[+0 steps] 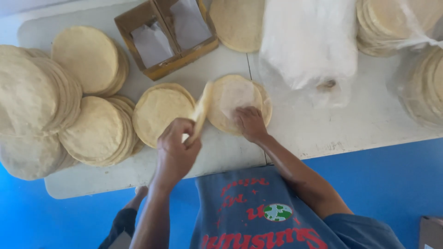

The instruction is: Stacking pre-made pizza dough crusts and interleaving them with square parchment paper dividers for storage.

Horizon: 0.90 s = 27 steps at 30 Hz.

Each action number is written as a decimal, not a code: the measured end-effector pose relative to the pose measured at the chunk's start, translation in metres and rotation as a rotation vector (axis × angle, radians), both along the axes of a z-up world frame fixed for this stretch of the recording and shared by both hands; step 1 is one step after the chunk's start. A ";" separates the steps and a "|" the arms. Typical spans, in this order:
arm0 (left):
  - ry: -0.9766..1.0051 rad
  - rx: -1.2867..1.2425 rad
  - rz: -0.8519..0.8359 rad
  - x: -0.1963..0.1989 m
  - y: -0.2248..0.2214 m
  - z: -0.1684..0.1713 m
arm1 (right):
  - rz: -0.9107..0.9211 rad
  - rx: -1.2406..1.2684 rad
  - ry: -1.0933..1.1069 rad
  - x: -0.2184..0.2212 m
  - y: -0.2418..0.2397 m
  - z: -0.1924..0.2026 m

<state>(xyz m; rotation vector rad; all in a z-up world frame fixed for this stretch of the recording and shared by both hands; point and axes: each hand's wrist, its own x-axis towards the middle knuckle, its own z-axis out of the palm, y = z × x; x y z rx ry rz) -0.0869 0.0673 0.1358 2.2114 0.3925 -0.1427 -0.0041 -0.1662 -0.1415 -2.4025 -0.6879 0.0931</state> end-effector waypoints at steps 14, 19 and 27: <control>0.072 0.534 -0.194 0.160 -0.033 -0.243 | -0.852 0.306 0.565 0.013 -0.079 -0.038; 0.336 0.469 -0.205 0.166 -0.036 -0.256 | -0.847 0.736 0.709 0.104 -0.132 -0.105; 0.266 0.364 -0.055 0.134 -0.057 -0.268 | -0.680 0.126 0.549 0.005 -0.085 -0.063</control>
